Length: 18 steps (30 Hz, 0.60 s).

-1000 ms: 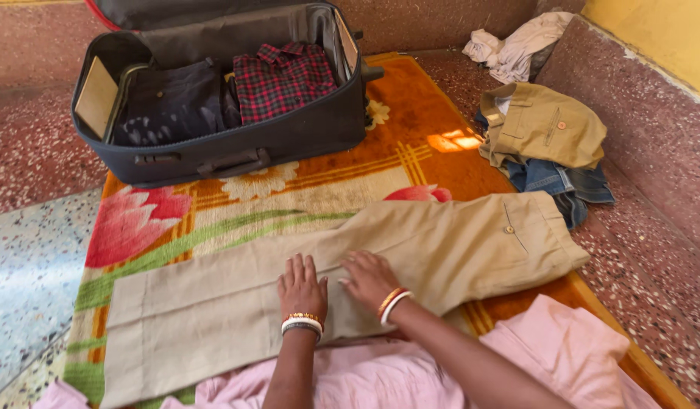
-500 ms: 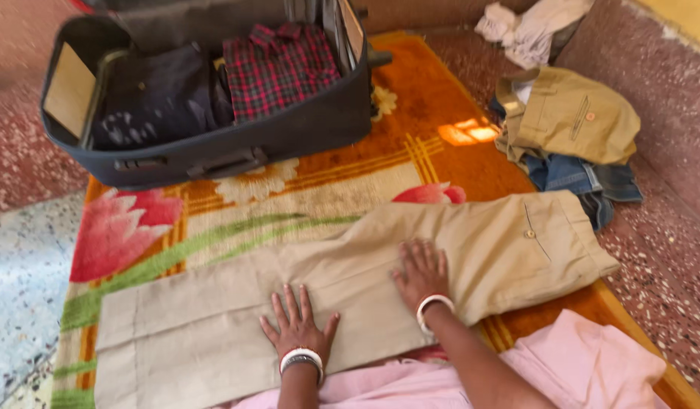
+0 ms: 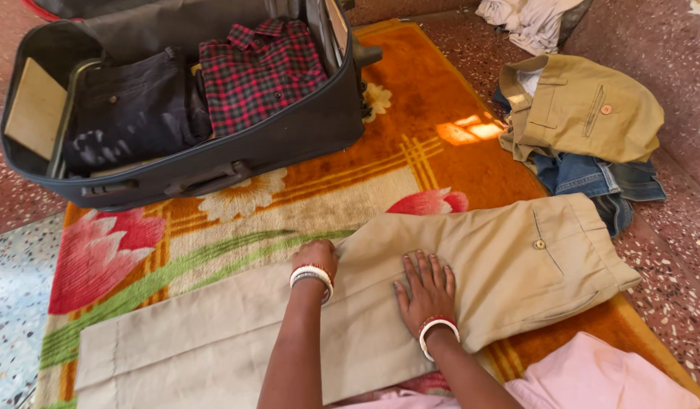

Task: The person folds a pair of beige trousers on a patterned mat and places them into an open suitcase. The person then picks up a second pair of khaki trousers, folds them, and places them into the suitcase.

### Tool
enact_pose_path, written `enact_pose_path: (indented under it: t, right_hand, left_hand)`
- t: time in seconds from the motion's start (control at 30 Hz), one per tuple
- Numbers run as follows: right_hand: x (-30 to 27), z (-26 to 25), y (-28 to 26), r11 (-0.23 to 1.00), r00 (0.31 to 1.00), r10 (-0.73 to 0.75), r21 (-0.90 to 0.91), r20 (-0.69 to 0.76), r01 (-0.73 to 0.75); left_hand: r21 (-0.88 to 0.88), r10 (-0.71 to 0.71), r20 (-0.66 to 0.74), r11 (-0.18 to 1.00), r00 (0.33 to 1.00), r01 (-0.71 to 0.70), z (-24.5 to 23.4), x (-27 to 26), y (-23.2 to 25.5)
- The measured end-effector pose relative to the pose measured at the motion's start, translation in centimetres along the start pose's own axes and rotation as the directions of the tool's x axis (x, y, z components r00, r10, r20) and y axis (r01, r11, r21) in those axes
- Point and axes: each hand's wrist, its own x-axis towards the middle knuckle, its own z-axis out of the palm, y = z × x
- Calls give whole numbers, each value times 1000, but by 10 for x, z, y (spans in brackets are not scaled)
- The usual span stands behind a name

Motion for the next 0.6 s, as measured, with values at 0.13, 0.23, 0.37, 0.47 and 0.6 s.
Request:
enact_pose_path:
  t: [0.13, 0.23, 0.37, 0.47, 0.6]
  right_hand:
    - [3, -2, 0, 1000, 1000, 2, 0, -2, -2]
    - [2, -1, 0, 1000, 1000, -7, -4, 3, 7]
    - [3, 2, 1, 1000, 1000, -4, -2, 12, 4]
    - [1, 1, 1, 1000, 1000, -13, -6, -22, 13]
    - [1, 1, -1, 1000, 999, -13, 9, -44, 13]
  left_hand:
    - [25, 9, 223, 1000, 975, -15, -6, 23, 9]
    - [-19, 58, 185, 998, 981, -55, -9, 29, 11]
    - [8, -4, -57, 1000, 998, 4, -14, 33, 20]
    - [-56, 17, -121, 998, 992, -24, -3, 15, 23]
    - [92, 200, -628, 979, 752, -184, 26, -36, -4]
